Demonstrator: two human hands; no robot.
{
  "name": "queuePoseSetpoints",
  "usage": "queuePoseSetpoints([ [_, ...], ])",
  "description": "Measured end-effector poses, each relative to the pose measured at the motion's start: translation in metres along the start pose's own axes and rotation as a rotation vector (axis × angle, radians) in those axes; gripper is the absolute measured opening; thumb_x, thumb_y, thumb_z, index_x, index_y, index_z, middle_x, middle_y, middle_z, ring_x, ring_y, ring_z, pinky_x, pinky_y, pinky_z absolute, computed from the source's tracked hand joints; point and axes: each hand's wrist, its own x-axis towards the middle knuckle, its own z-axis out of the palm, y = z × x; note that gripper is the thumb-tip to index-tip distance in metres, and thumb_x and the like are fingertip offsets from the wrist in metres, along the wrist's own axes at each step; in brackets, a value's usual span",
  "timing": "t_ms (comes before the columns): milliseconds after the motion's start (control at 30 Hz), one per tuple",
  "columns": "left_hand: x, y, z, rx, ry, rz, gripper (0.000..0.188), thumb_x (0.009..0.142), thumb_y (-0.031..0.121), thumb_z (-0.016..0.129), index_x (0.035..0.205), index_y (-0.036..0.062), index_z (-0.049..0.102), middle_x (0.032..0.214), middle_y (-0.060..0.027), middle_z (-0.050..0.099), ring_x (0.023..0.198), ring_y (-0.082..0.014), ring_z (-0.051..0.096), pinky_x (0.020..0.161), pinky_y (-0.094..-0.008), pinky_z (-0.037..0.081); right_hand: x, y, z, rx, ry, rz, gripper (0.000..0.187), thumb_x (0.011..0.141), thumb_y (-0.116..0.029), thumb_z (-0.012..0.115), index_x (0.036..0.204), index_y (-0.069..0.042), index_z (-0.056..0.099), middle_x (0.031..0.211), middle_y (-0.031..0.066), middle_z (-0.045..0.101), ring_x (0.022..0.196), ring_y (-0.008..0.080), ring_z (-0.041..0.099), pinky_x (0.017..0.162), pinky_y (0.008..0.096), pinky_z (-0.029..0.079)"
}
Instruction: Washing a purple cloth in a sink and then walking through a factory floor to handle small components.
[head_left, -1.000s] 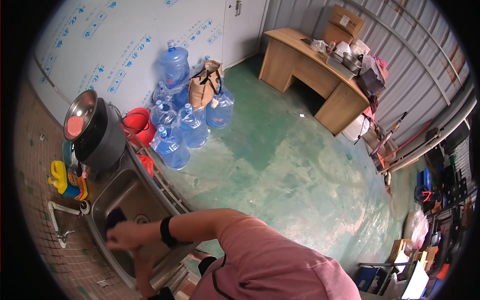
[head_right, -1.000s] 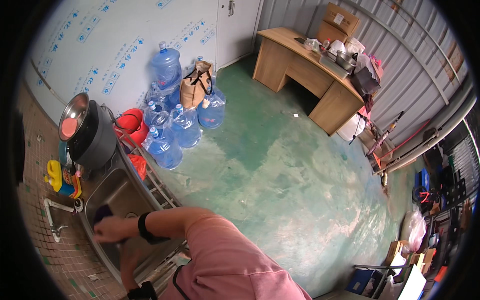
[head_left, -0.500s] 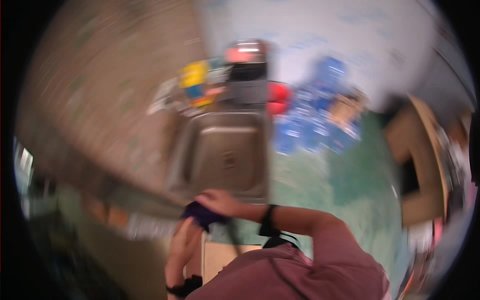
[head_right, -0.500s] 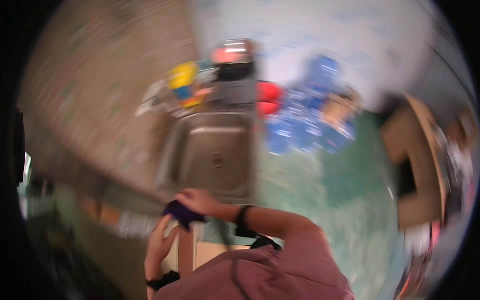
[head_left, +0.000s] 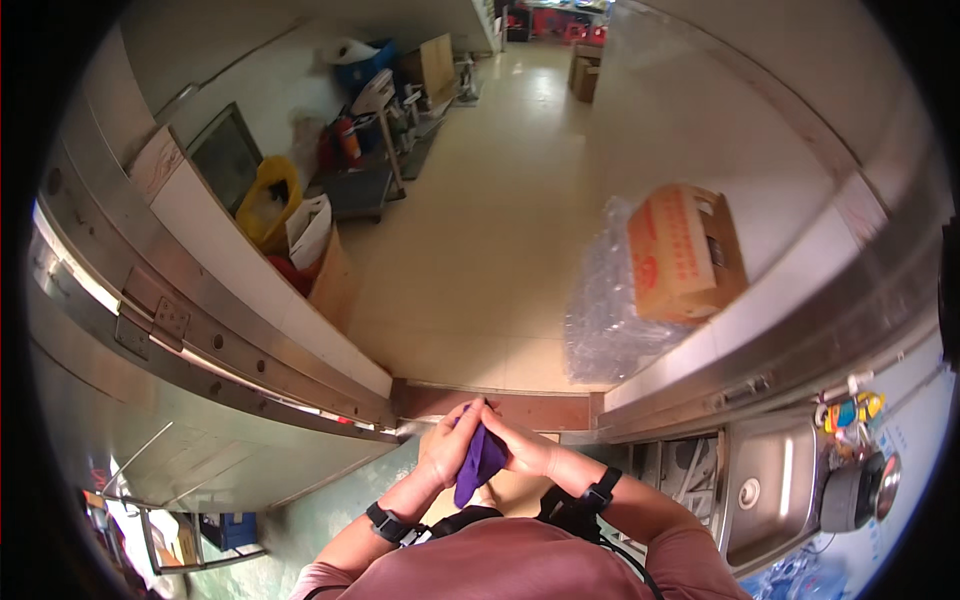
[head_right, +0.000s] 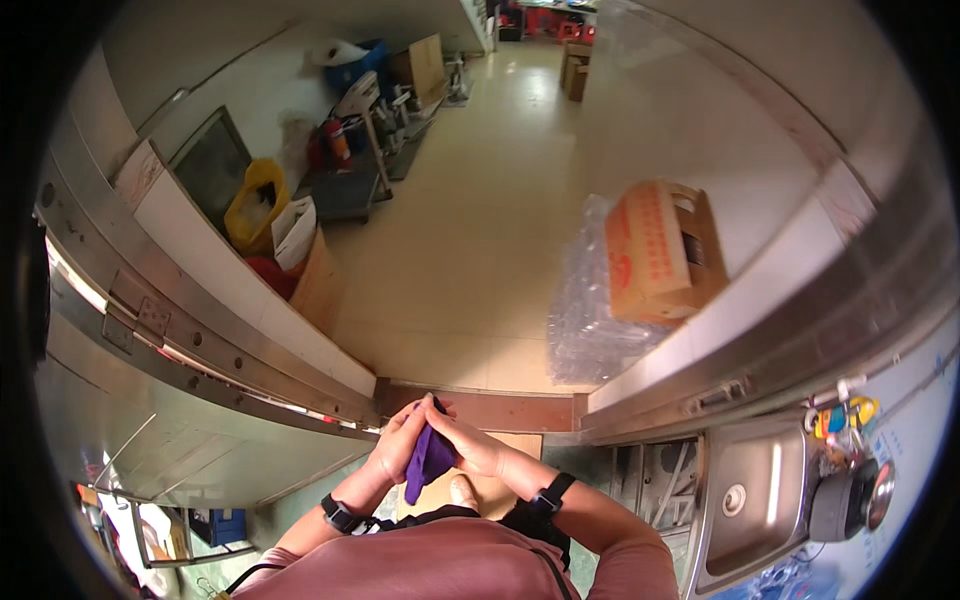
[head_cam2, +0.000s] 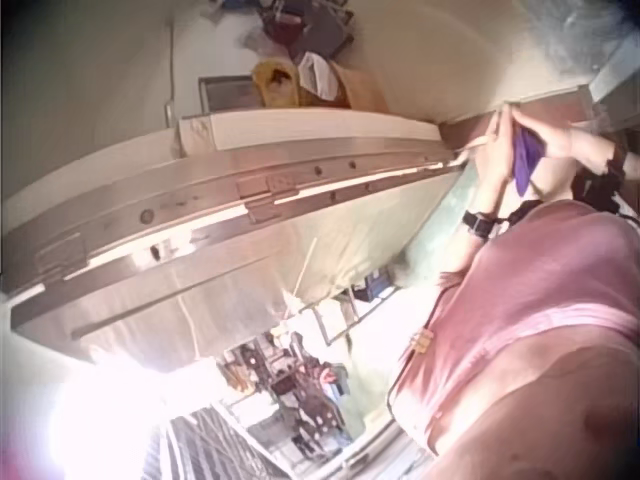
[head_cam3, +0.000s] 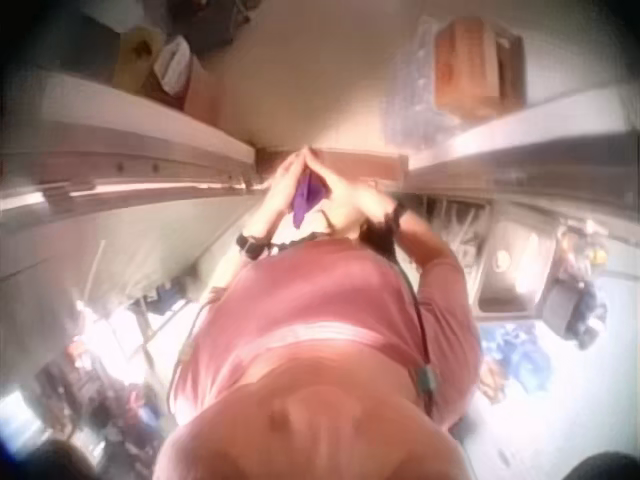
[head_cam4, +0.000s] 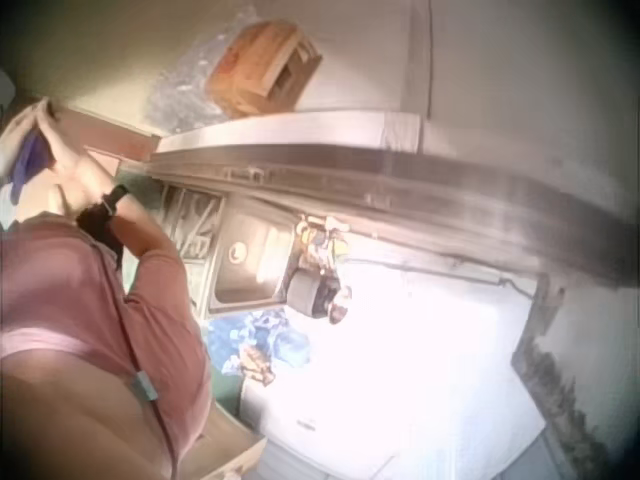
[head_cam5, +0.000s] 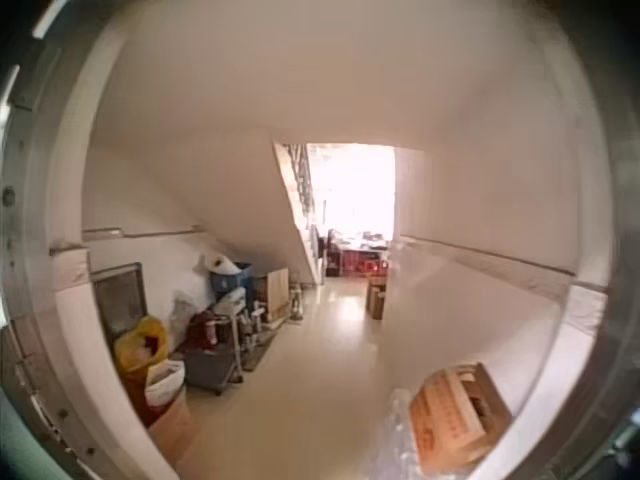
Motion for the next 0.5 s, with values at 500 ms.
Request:
queuePoseSetpoints([
  [500, 0.22, 0.139, -0.065, 0.222, -0.001, -0.159, 0.03, 0.096, 0.029, 0.053, 0.115, 0.0061, 0.058, 0.103, -0.0014, 0.061, 0.093, -0.0079, 0.055, 0.079, -0.0225, 0.044, 0.193, -0.208, -0.069, -0.965, -0.187, -0.106, 0.052, 0.086, -0.023, 0.061, 0.13, 0.0, 0.046, 0.123, 0.0174, 0.056, 0.109, 0.0228, 0.056, 0.094, 0.0335, 0.044],
])
